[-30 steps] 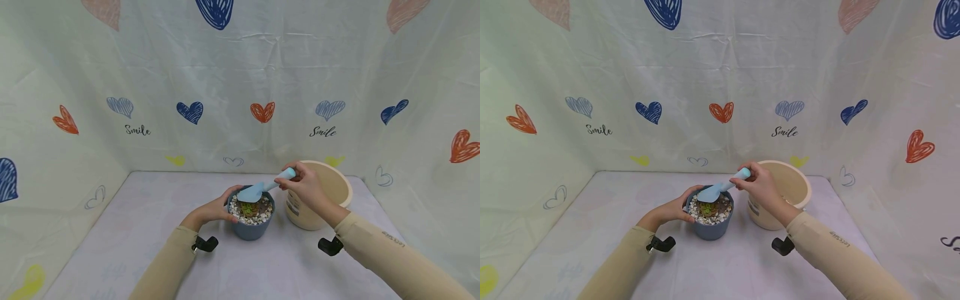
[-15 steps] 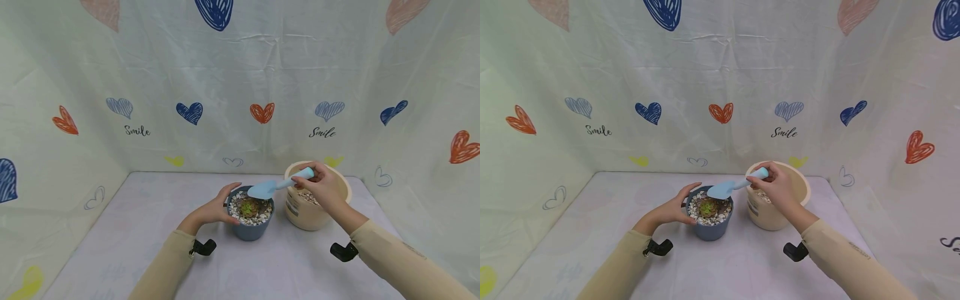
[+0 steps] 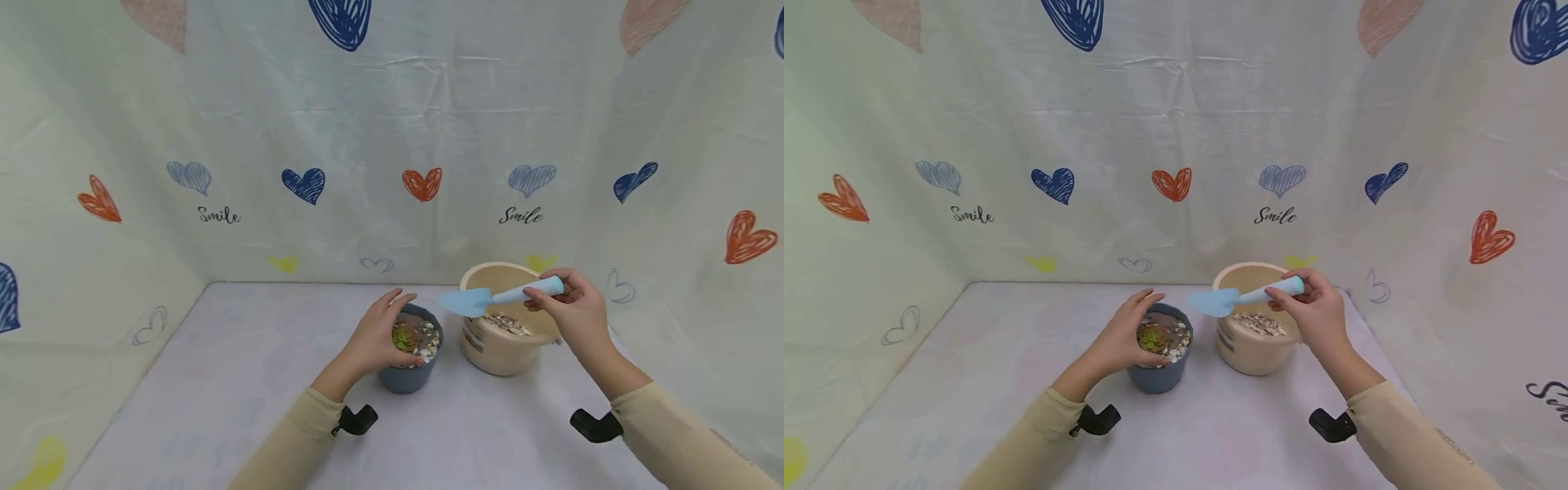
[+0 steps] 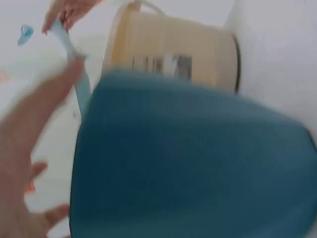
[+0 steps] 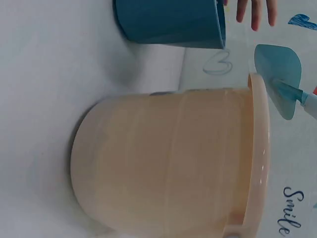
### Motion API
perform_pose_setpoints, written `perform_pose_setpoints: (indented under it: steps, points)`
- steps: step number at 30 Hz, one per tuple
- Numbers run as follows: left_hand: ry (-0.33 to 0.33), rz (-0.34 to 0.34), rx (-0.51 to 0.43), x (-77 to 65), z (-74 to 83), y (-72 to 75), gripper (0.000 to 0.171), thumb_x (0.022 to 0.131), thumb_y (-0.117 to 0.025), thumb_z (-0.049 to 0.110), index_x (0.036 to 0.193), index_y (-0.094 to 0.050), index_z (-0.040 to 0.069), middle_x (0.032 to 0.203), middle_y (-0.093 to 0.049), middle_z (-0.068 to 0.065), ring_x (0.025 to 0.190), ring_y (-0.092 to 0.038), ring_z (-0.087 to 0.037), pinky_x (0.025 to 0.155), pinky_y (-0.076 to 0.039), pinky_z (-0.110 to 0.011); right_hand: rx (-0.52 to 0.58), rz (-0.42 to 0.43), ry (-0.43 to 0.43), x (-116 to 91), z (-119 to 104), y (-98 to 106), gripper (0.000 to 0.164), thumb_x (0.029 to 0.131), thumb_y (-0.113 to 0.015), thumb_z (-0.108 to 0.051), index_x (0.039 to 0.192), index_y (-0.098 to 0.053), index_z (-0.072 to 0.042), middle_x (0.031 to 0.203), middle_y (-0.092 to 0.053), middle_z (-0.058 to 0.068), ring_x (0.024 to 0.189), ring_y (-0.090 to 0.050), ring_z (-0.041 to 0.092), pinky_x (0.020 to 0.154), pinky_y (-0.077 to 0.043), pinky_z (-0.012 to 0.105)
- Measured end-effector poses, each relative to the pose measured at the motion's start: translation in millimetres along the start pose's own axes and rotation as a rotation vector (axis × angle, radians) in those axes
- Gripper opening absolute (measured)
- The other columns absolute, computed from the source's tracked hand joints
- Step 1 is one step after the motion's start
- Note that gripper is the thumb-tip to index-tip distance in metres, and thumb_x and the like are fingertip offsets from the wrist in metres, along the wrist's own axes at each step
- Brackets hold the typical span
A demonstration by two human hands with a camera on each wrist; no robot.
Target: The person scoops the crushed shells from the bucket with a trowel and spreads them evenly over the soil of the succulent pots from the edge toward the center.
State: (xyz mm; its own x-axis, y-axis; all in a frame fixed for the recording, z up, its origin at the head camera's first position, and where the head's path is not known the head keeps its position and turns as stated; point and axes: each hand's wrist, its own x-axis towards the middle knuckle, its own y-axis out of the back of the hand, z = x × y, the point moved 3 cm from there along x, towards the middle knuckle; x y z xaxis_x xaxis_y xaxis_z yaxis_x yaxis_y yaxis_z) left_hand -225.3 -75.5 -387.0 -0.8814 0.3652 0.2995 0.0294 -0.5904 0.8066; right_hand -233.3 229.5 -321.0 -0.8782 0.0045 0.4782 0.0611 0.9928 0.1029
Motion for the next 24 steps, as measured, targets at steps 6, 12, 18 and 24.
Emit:
perform_pose_setpoints:
  steps: [6, 12, 18, 24]
  points:
    - [-0.035, 0.048, -0.045, 10.7, 30.2, -9.5, 0.104, 0.055, -0.075, 0.059, 0.141, -0.024, 0.029, 0.146, -0.017, 0.000, 0.131, -0.020, -0.024, 0.094, -0.032, -0.050, 0.023, 0.057, -0.008, -6.6, 2.6, 28.6, 0.028, 0.074, -0.069, 0.003, 0.098, -0.053, 0.004, 0.078, -0.063, 0.009, 0.062, -0.065, 0.018, 0.061, -0.050, 0.028]
    - [-0.041, 0.051, -0.108, 23.3, 55.5, -22.4, 0.105, 0.056, -0.078, 0.055, 0.141, -0.023, 0.028, 0.146, -0.017, 0.001, 0.131, -0.020, -0.022, 0.096, -0.030, -0.050, 0.010, 0.097, 0.004, -8.1, 3.9, 49.3, 0.028, 0.074, -0.068, 0.005, 0.099, -0.054, 0.003, 0.079, -0.065, 0.008, 0.062, -0.065, 0.016, 0.060, -0.049, 0.028]
    - [-0.026, 0.103, -0.120, 35.2, 81.0, -40.5, 0.102, 0.056, -0.078, 0.054, 0.140, -0.026, 0.026, 0.145, -0.018, 0.000, 0.131, -0.019, -0.021, 0.096, -0.032, -0.047, -0.051, 0.062, -0.029, -5.4, 12.3, 63.0, 0.029, 0.075, -0.068, 0.002, 0.100, -0.053, 0.004, 0.081, -0.064, 0.006, 0.066, -0.065, 0.013, 0.063, -0.050, 0.026]
    - [-0.048, 0.131, -0.124, 46.3, 100.6, -59.0, 0.104, 0.054, -0.079, 0.053, 0.139, -0.027, 0.022, 0.143, -0.022, -0.003, 0.130, -0.020, -0.021, 0.097, -0.031, -0.045, -0.202, 0.023, -0.070, -3.7, 23.4, 72.4, 0.032, 0.078, -0.067, -0.003, 0.103, -0.050, 0.007, 0.083, -0.062, 0.001, 0.068, -0.064, 0.011, 0.063, -0.050, 0.023]
